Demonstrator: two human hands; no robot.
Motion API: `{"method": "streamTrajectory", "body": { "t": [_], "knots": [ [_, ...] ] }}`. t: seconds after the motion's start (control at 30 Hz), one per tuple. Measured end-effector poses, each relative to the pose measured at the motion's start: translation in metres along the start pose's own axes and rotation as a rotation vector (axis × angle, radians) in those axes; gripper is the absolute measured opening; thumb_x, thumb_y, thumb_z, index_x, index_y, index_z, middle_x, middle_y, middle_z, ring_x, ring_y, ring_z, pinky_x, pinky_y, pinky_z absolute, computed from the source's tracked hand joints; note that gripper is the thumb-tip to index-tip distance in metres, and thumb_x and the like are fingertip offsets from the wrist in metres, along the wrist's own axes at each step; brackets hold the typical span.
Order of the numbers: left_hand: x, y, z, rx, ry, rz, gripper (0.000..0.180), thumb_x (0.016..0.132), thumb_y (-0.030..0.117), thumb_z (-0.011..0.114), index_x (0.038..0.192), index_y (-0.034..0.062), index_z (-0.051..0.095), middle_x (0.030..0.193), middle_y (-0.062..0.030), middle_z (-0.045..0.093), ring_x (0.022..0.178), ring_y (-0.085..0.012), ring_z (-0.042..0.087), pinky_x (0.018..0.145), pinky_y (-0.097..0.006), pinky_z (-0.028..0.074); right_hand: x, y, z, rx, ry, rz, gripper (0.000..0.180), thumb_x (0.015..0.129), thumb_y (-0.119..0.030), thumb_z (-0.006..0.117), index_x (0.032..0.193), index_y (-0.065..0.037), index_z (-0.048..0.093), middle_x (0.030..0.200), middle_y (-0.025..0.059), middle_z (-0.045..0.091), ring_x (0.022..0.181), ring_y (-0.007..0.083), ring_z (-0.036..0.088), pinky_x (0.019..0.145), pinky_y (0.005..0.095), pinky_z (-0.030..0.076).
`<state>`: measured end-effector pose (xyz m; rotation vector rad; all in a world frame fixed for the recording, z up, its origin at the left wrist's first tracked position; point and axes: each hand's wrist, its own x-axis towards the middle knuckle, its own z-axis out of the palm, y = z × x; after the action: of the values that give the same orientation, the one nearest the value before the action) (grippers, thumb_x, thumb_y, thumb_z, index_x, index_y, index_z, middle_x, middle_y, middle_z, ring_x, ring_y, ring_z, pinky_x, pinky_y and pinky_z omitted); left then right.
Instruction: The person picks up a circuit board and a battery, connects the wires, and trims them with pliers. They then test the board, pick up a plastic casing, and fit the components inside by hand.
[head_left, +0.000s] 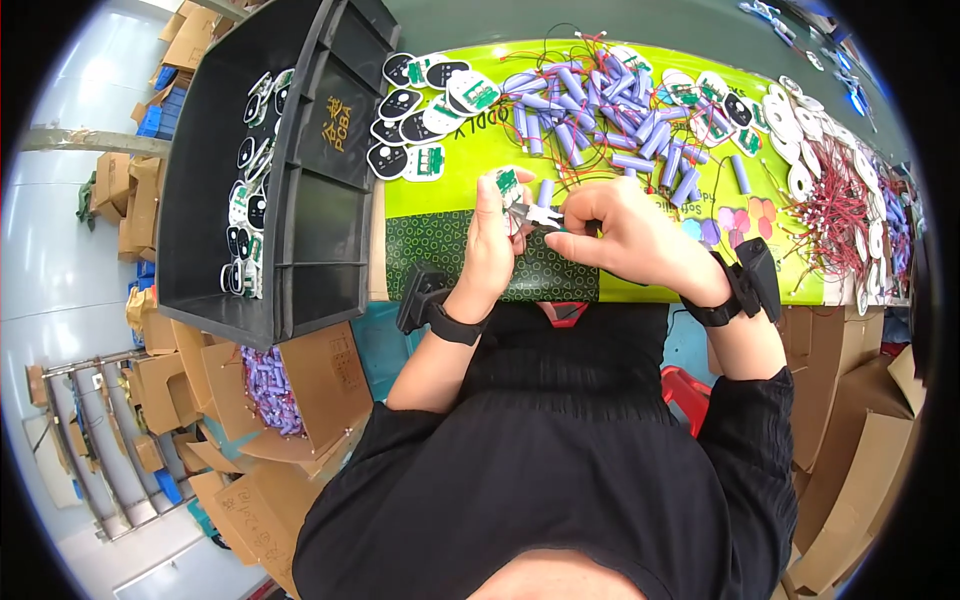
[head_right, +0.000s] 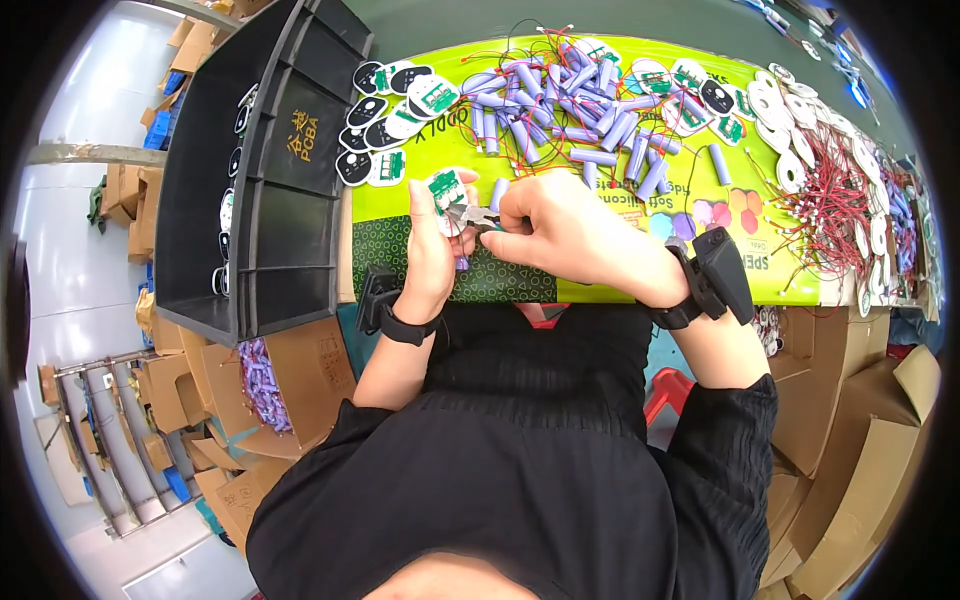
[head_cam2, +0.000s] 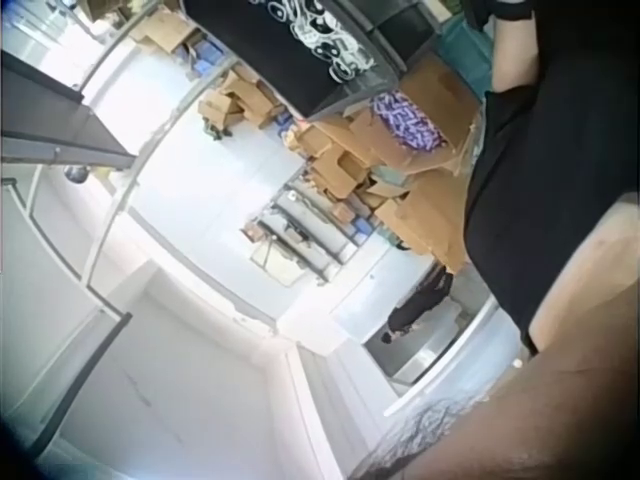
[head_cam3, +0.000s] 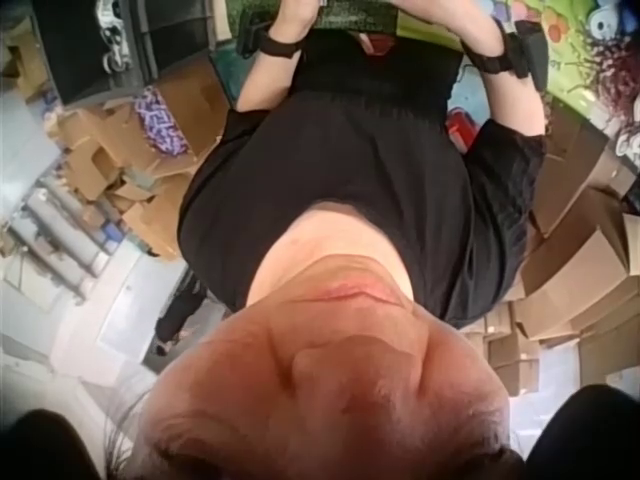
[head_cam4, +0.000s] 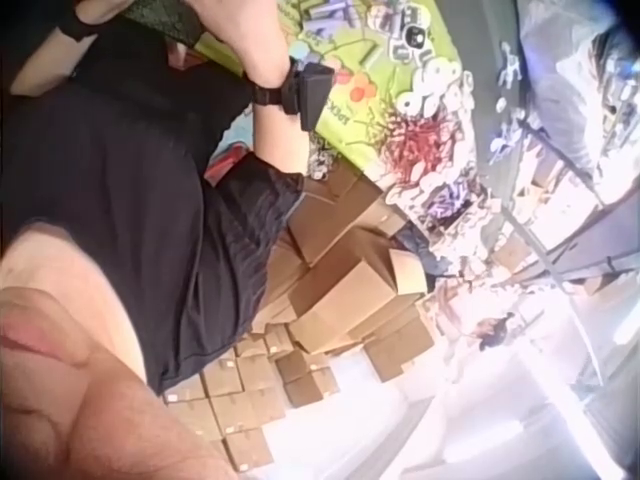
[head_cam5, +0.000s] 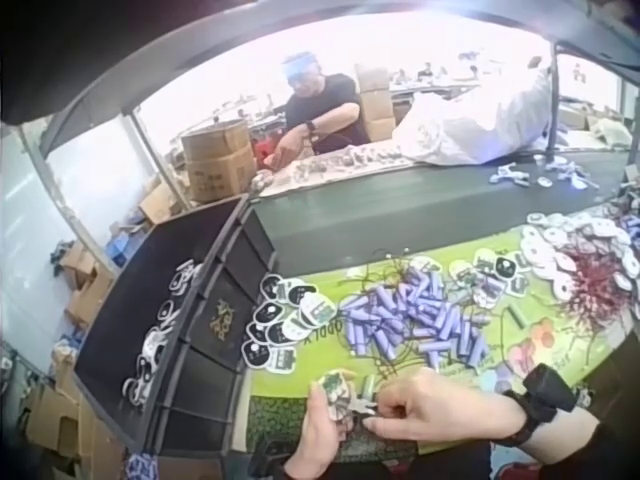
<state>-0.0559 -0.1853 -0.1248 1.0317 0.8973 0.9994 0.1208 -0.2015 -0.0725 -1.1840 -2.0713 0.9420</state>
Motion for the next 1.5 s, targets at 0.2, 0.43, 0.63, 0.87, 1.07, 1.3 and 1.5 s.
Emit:
{"method": "streamTrajectory", "body": {
  "t": [0.2, 0.43, 0.63, 0.87, 1.07, 1.3, 1.5],
  "knots": [
    [-0.002, -0.001, 0.001, 0.003, 0.0, 0.016, 0.057, 0.096, 0.055, 0.02, 0.11, 0.0091, 0.05, 0.072, 0.0068, 0.044, 0.054, -0.0011, 0.033, 0.045, -0.017, 0.024, 0.001, 0.002, -0.005, 0.234, -0.077, 0.183, 0.029, 0.075, -0.016, 0.069, 0.061, 0.0, 0.05, 0.057, 0.0028, 0.047, 0.055, 0.0102, 0.042, 0.05, 0.0281, 0.034],
    [-0.002, -0.001, 0.002, -0.025, -0.01, -0.023, 0.057, 0.096, 0.054, 0.019, 0.11, 0.0095, 0.051, 0.072, 0.0066, 0.044, 0.055, -0.0012, 0.034, 0.046, -0.016, 0.025, 0.002, 0.006, -0.01, 0.183, -0.112, 0.189, 0.029, 0.075, -0.017, 0.069, 0.06, -0.001, 0.049, 0.054, 0.0003, 0.045, 0.053, 0.008, 0.04, 0.049, 0.0264, 0.033],
    [-0.001, 0.0, 0.001, 0.02, -0.008, -0.02, 0.056, 0.096, 0.054, 0.018, 0.112, 0.0107, 0.05, 0.069, 0.0066, 0.043, 0.054, -0.0012, 0.031, 0.045, -0.017, 0.023, 0.003, 0.004, -0.009, 0.162, -0.109, 0.217, 0.029, 0.075, -0.018, 0.07, 0.06, 0.0, 0.052, 0.052, -0.0004, 0.045, 0.051, 0.007, 0.039, 0.047, 0.026, 0.032],
    [-0.001, 0.0, -0.002, 0.154, -0.016, 0.018, 0.051, 0.098, 0.05, 0.018, 0.108, 0.0106, 0.049, 0.07, 0.0069, 0.041, 0.055, -0.0015, 0.029, 0.047, -0.019, 0.023, 0.005, 0.001, -0.01, 0.147, -0.125, 0.236, 0.029, 0.075, -0.018, 0.07, 0.059, 0.001, 0.054, 0.05, 0.0012, 0.045, 0.049, 0.008, 0.039, 0.047, 0.0268, 0.032],
    [0.001, -0.003, -0.001, 0.165, 0.012, 0.018, 0.047, 0.099, 0.046, 0.02, 0.106, 0.0098, 0.049, 0.072, 0.0066, 0.043, 0.057, -0.0022, 0.029, 0.049, -0.019, 0.024, 0.001, -0.006, -0.008, -0.042, -0.076, 0.112, 0.028, 0.075, -0.017, 0.068, 0.062, 0.003, 0.052, 0.055, 0.0107, 0.049, 0.051, 0.0204, 0.046, 0.049, 0.0333, 0.037],
    [-0.001, 0.003, 0.002, 0.072, -0.009, -0.035, 0.05, 0.099, 0.047, 0.02, 0.106, 0.0096, 0.051, 0.071, 0.006, 0.046, 0.056, -0.0017, 0.03, 0.049, -0.019, 0.024, -0.003, -0.008, -0.003, -0.207, 0.007, -0.049, 0.027, 0.075, -0.018, 0.065, 0.063, 0.003, 0.052, 0.062, 0.0155, 0.051, 0.059, 0.0334, 0.052, 0.055, 0.0396, 0.04],
    [0.003, 0.009, 0.006, 0.056, 0.013, -0.19, 0.061, 0.094, 0.059, 0.018, 0.101, 0.012, 0.057, 0.067, 0.0058, 0.047, 0.054, -0.0017, 0.032, 0.045, -0.019, 0.023, -0.002, 0.0, 0.0, -0.238, 0.068, -0.142, 0.029, 0.076, -0.018, 0.066, 0.062, 0.002, 0.052, 0.059, 0.0133, 0.05, 0.055, 0.0288, 0.052, 0.052, 0.0374, 0.04]
  ]
}}
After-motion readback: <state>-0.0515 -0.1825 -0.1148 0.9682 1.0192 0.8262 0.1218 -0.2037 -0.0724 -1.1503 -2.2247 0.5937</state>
